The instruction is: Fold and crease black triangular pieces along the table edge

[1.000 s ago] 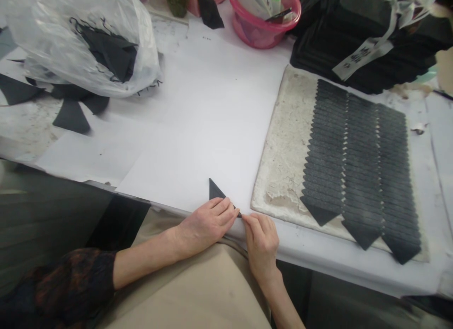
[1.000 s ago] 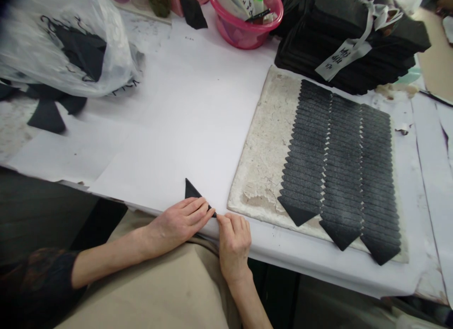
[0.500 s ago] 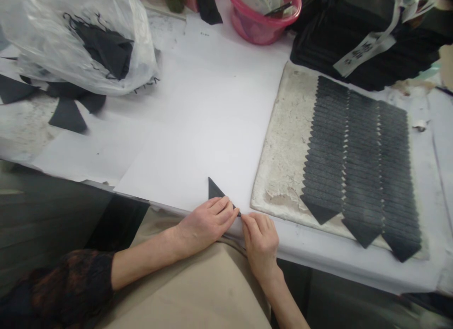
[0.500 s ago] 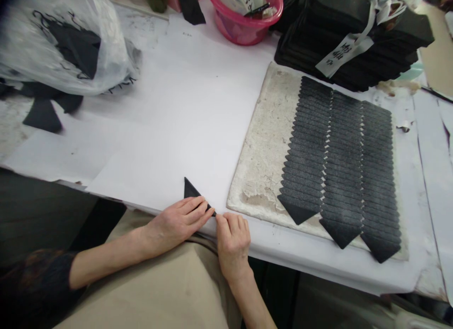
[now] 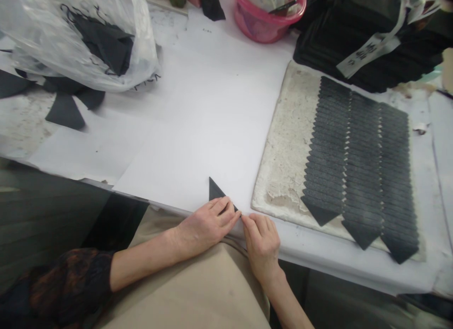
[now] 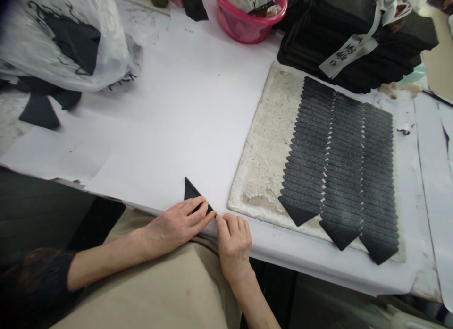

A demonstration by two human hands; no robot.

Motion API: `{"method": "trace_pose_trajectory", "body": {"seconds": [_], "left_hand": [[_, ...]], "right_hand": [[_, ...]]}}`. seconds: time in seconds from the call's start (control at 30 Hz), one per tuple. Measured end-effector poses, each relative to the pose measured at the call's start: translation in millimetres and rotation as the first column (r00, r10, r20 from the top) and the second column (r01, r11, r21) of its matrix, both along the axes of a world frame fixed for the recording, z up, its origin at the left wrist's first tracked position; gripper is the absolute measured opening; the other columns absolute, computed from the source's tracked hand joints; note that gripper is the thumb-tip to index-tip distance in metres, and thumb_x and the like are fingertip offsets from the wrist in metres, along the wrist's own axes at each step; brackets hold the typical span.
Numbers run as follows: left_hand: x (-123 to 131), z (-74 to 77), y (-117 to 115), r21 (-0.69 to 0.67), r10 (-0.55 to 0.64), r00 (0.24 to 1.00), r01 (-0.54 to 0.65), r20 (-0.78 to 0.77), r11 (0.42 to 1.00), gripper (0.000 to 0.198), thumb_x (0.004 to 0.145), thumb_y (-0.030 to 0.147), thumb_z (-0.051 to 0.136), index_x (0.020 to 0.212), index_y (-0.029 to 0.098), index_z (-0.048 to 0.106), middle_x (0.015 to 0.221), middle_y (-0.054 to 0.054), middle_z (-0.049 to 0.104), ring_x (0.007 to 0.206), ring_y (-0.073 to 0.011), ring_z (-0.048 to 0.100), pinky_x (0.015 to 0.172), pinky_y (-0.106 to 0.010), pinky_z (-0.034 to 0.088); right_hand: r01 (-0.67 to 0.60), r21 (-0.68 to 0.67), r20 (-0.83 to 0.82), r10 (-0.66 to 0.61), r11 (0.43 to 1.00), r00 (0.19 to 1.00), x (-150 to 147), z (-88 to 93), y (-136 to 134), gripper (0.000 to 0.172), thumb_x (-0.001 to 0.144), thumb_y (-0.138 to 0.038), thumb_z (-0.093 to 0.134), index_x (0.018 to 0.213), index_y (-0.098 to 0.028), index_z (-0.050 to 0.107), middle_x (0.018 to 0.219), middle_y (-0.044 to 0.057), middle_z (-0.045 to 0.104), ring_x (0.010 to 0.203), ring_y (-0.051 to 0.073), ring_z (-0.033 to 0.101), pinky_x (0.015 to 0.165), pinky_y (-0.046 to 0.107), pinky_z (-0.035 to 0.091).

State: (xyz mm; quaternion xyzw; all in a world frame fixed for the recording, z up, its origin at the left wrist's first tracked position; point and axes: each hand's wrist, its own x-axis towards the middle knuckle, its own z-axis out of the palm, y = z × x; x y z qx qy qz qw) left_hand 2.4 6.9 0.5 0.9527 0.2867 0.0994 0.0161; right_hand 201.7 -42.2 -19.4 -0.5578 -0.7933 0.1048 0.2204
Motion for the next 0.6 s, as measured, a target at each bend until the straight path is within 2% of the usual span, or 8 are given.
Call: {"method": "trace_pose_trajectory", "body": {"seconds": [0.23, 0.43, 0.6], "left_hand": [[-0.8, 2.8, 2.1, -0.004, -0.020, 1.000, 0.020, 0.001, 1.000, 0.031, 0.094, 0.013, 0.052, 0.124, 0.007, 0.056, 0.116, -0.016, 0.061, 0.115, -0.0311, 0.056, 0.092, -0.040, 0.053], [-0.3, 4.9, 2.9, -0.012, -0.023, 1.000, 0.023, 0.017, 1.000, 0.032, 0.092, 0.011, 0.055, 0.124, 0.007, 0.055, 0.115, -0.018, 0.062, 0.115, -0.0300, 0.057, 0.091, -0.041, 0.054], [-0.6, 4.2, 2.3, -0.013, -0.017, 1.000, 0.017, 0.009, 1.000, 0.033, 0.092, 0.011, 0.054, 0.125, 0.007, 0.056, 0.117, -0.017, 0.061, 0.116, -0.0309, 0.056, 0.091, -0.040, 0.054]], "right_hand": [[-0.002, -0.007, -0.016, 0.001, 1.000, 1.000, 3.6, -0.1, -2.8, 0.020, 0.092, -0.007, 0.055, 0.106, -0.017, 0.064, 0.090, 0.007, 0.061, 0.081, 0.017, 0.051, 0.071, 0.032, 0.041], [0.042, -0.057, -0.112, -0.048, 0.998, 0.993, 3.5, -1.7, -5.1, 0.022, 0.093, -0.008, 0.054, 0.110, -0.017, 0.064, 0.095, 0.008, 0.062, 0.086, 0.018, 0.054, 0.075, 0.033, 0.045], [0.065, -0.037, -0.144, -0.070, 0.997, 0.987, 3.2, -4.2, -8.6, 0.032, 0.090, -0.005, 0.056, 0.118, -0.019, 0.062, 0.099, 0.008, 0.063, 0.089, 0.019, 0.055, 0.079, 0.033, 0.047]]}}
